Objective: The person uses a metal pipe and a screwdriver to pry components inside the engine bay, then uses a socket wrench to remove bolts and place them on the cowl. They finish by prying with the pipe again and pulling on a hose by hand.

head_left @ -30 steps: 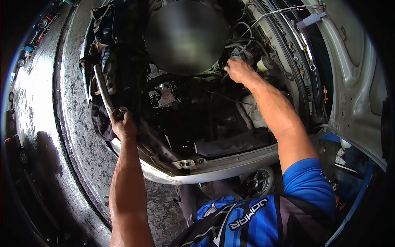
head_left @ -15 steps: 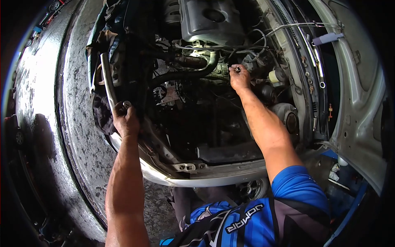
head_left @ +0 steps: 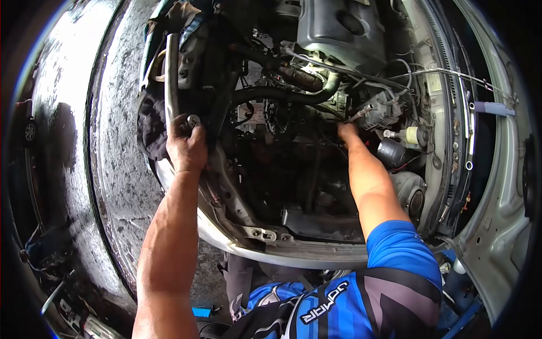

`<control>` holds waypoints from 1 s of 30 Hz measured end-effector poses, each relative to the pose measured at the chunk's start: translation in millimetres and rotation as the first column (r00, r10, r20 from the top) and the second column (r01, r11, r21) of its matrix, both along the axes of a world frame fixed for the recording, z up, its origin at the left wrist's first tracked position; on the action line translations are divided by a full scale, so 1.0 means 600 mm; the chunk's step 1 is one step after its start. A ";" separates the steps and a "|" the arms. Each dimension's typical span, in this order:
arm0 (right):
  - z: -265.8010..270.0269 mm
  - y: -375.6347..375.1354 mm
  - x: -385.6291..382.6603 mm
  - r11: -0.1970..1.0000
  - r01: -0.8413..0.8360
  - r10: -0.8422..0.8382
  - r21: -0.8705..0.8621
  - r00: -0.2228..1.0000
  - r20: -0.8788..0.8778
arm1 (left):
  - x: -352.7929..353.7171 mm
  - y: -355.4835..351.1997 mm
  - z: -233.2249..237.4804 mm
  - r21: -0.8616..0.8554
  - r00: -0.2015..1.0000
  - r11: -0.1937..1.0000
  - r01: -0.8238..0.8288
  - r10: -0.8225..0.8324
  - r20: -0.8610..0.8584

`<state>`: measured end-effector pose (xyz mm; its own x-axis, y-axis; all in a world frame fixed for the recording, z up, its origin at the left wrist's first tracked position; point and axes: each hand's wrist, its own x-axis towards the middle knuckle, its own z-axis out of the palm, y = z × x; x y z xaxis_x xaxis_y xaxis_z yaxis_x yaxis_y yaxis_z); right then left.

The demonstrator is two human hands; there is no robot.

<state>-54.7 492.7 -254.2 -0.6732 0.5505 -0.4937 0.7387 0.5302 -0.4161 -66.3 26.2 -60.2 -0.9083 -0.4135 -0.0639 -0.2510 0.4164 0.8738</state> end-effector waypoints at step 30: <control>0.568 0.045 0.361 0.825 0.285 0.275 0.488 0.552 -0.787 | -0.022 -0.025 -0.038 -0.211 0.989 0.966 0.147 -0.141 0.040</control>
